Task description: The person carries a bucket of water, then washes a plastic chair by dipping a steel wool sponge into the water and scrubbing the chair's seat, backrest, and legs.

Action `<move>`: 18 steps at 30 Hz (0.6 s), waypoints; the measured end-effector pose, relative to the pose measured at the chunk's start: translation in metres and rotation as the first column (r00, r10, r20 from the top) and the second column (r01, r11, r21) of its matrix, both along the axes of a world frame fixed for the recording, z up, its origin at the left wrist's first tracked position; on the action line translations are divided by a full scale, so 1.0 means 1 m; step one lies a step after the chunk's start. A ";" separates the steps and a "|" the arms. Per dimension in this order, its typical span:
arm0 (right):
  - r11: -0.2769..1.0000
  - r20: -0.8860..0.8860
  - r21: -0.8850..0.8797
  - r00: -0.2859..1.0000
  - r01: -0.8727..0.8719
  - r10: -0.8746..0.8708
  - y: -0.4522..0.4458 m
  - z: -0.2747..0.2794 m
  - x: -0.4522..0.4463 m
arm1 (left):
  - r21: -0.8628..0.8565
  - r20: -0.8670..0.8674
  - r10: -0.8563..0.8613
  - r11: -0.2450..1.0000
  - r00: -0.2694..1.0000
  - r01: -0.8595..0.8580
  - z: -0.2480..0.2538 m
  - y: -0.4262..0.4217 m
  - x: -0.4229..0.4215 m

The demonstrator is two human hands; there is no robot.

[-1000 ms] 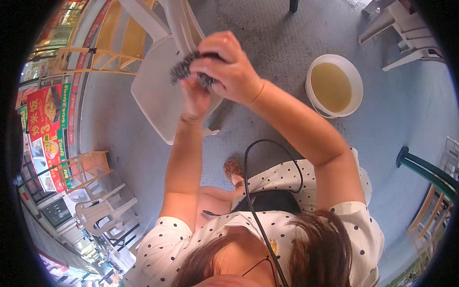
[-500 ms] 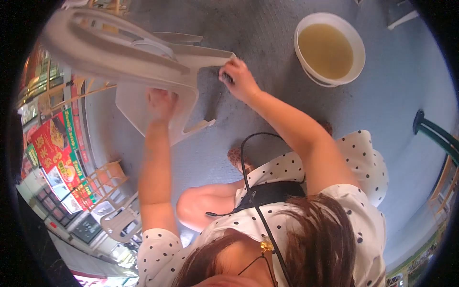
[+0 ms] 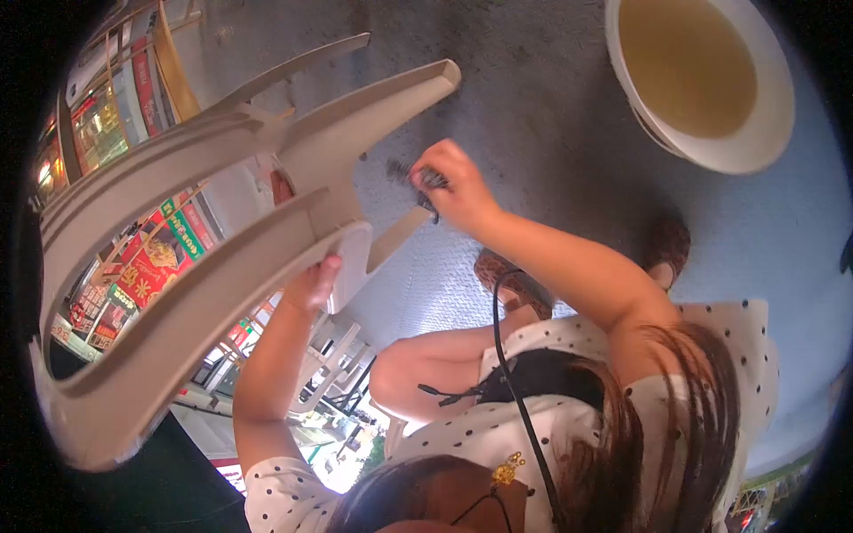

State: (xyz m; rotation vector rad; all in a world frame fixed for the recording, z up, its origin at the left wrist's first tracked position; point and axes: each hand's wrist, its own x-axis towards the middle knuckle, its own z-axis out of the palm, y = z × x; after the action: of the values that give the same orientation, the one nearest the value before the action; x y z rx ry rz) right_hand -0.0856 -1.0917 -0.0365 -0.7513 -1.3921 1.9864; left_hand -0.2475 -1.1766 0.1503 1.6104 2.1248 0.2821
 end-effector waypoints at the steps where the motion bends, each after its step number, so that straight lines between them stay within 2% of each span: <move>1: 0.999 -0.036 -0.020 0.998 0.047 -0.048 0.015 0.011 -0.006 | 0.023 -0.007 -0.001 1.000 1.000 0.001 0.002 0.006 0.004; 3: 0.987 -0.082 -0.087 0.986 0.136 -0.144 0.057 0.058 -0.015 | 0.035 -0.009 0.036 0.999 0.999 -0.036 0.006 0.010 0.009; 5: 0.982 -0.196 0.145 0.977 0.119 -0.089 0.071 0.097 -0.037 | 0.045 -0.012 0.108 0.993 0.994 -0.107 0.009 0.014 0.016; 7: 0.955 -0.237 0.290 0.972 0.065 0.005 0.074 0.102 -0.053 | -0.060 0.007 0.099 0.993 0.995 -0.098 0.010 0.003 0.016; 8: 0.934 -0.249 0.355 0.967 0.041 0.052 0.078 0.102 -0.057 | -0.019 -0.022 0.101 0.995 0.995 -0.102 0.009 0.002 0.019; 9: 0.948 -0.149 0.318 0.989 0.026 0.023 0.080 0.082 -0.058 | 0.018 -0.047 0.105 0.994 0.993 -0.104 0.009 0.004 0.021; 10: 0.961 -0.045 0.277 0.999 0.011 0.002 0.079 0.046 -0.056 | -0.011 -0.100 0.015 1.000 0.995 -0.016 0.012 0.003 0.016; 11: 0.970 0.059 0.242 0.998 -0.003 -0.012 0.073 0.027 -0.052 | 0.000 -0.082 0.036 0.999 0.996 -0.037 0.013 -0.004 0.019; 14: 0.979 0.111 0.204 0.994 -0.018 -0.004 0.072 0.030 -0.043 | 0.016 -0.038 0.081 0.997 0.996 -0.080 0.012 -0.003 0.024; 15: 0.953 -0.030 0.301 0.999 0.029 -0.021 0.070 0.061 -0.049 | 0.007 -0.028 0.092 0.996 0.995 -0.091 0.014 -0.003 0.026; 17: 0.952 -0.185 0.306 0.979 -0.030 0.090 0.079 0.130 -0.049 | -0.030 -0.024 0.096 0.995 0.995 -0.097 0.016 -0.002 0.028; 18: 0.964 -0.143 0.264 0.987 -0.029 0.069 0.077 0.118 -0.048 | -0.055 -0.029 0.087 0.995 0.996 -0.088 0.019 0.001 0.029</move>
State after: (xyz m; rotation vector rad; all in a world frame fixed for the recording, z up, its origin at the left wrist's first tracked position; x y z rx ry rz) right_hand -0.1331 -1.0144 0.0818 -0.4417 -1.5535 1.8069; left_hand -0.2188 -1.1754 0.1692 1.4994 2.2067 0.2280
